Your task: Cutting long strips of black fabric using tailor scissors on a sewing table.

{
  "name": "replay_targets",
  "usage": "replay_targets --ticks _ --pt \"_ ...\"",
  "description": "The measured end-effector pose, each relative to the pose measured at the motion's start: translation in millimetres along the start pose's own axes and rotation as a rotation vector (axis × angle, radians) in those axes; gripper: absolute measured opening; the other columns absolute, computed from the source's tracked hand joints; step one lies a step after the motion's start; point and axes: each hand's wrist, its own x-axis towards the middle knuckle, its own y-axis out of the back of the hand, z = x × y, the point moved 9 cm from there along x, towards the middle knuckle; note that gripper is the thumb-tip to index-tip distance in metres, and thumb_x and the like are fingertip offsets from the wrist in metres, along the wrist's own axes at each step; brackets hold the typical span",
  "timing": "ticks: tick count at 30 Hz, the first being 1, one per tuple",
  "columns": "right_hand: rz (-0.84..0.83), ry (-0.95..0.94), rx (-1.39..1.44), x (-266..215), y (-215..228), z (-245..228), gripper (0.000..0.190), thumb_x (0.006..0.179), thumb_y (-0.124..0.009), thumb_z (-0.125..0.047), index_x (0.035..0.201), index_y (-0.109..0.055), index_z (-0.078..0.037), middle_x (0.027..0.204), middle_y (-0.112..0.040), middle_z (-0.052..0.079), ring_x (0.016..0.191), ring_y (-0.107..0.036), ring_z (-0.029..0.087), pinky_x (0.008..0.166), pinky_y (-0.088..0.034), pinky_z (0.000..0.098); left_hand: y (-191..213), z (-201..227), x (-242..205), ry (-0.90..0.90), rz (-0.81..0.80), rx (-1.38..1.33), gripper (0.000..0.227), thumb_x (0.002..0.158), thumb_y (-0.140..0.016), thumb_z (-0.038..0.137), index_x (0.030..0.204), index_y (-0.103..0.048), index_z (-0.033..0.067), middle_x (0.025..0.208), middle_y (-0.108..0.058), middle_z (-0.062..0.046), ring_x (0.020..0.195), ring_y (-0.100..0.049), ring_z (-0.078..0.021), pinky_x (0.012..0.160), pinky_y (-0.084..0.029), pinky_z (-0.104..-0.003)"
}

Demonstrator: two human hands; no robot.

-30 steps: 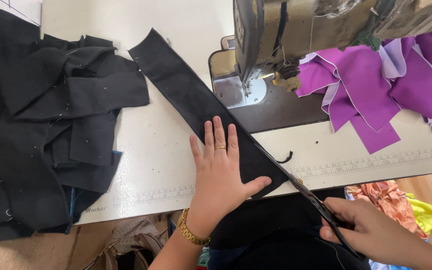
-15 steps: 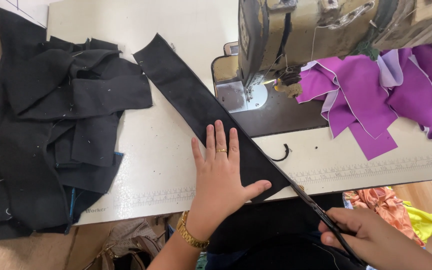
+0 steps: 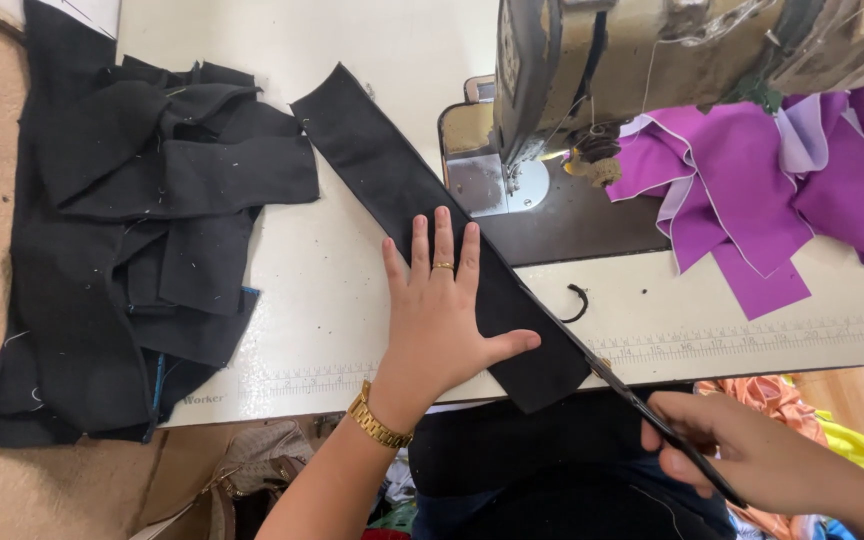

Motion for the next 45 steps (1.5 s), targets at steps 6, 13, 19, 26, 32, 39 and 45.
replay_targets --ticks 6,13,19,26,32,39,45 --pt "0.128 0.052 -0.204 3.8 4.8 -5.9 0.030 0.074 -0.078 -0.034 0.069 -0.055 -0.015 0.060 -0.053 -0.005 0.056 -0.050 0.009 0.054 -0.039 0.0238 -1.7 4.7 -5.7 0.001 0.006 0.050 0.124 0.064 -0.045 0.094 0.147 -0.013 0.0077 0.151 -0.007 -0.022 0.138 -0.008 -0.0398 0.106 -0.002 -0.061" --pt "0.187 -0.138 -0.207 -4.3 0.3 -3.5 0.019 0.074 -0.076 -0.030 0.071 -0.063 -0.017 0.059 -0.064 -0.008 0.057 -0.058 0.005 0.057 -0.043 0.0201 -2.2 4.0 -5.7 0.007 0.004 0.045 0.125 0.064 -0.046 0.095 0.147 -0.013 0.0073 0.151 -0.005 -0.022 0.138 -0.005 -0.0396 0.106 -0.002 -0.061" --pt "0.189 0.091 -0.003 2.7 -9.2 16.0 0.030 0.078 -0.078 -0.028 0.066 -0.057 -0.010 0.060 -0.051 -0.003 0.056 -0.050 0.010 0.054 -0.038 0.0250 -0.8 4.0 -5.9 0.008 0.006 0.028 0.124 0.063 -0.048 0.093 0.146 -0.015 0.0071 0.151 -0.008 -0.023 0.138 -0.008 -0.0400 0.106 -0.003 -0.062" --pt "0.173 -0.014 0.158 -8.0 -14.6 9.2 0.031 0.083 -0.075 -0.019 0.065 -0.055 -0.004 0.037 -0.048 0.009 0.027 -0.047 0.016 0.031 -0.038 0.0266 -0.8 4.3 -6.6 0.006 0.018 0.036 0.122 0.065 -0.044 0.094 0.146 -0.014 0.0071 0.151 -0.005 -0.021 0.139 -0.005 -0.0387 0.106 -0.001 -0.061" --pt "0.079 0.061 0.148 -9.2 -8.4 -2.4 0.025 0.081 -0.075 -0.020 0.068 -0.062 -0.002 0.037 -0.054 0.009 0.032 -0.052 0.015 0.041 -0.040 0.0245 0.5 7.9 -10.1 0.006 0.050 0.079 0.127 0.064 -0.046 0.096 0.146 -0.013 0.0046 0.151 -0.005 -0.021 0.138 -0.005 -0.0386 0.106 -0.002 -0.059" --pt "-0.009 -0.066 -0.016 -10.0 -6.5 -9.4 0.015 0.083 -0.064 -0.027 0.090 -0.069 -0.014 0.059 -0.060 0.000 0.053 -0.059 0.009 0.056 -0.046 0.0209 14.0 8.9 -3.1 0.005 -0.024 0.030 0.118 0.064 -0.042 0.092 0.139 -0.030 0.0021 0.142 -0.031 -0.021 0.130 -0.028 -0.0381 0.103 -0.014 -0.061" --pt "-0.029 -0.017 -0.013 -2.9 -0.8 -5.2 0.028 0.084 -0.056 -0.030 0.101 -0.073 -0.015 0.054 -0.055 0.002 0.052 -0.050 0.010 0.053 -0.038 0.0227 -0.7 -21.3 12.0 0.047 -0.065 -0.044 0.126 0.062 -0.050 0.091 0.143 -0.016 0.0003 0.149 -0.009 -0.026 0.137 -0.007 -0.0424 0.107 -0.001 -0.056"
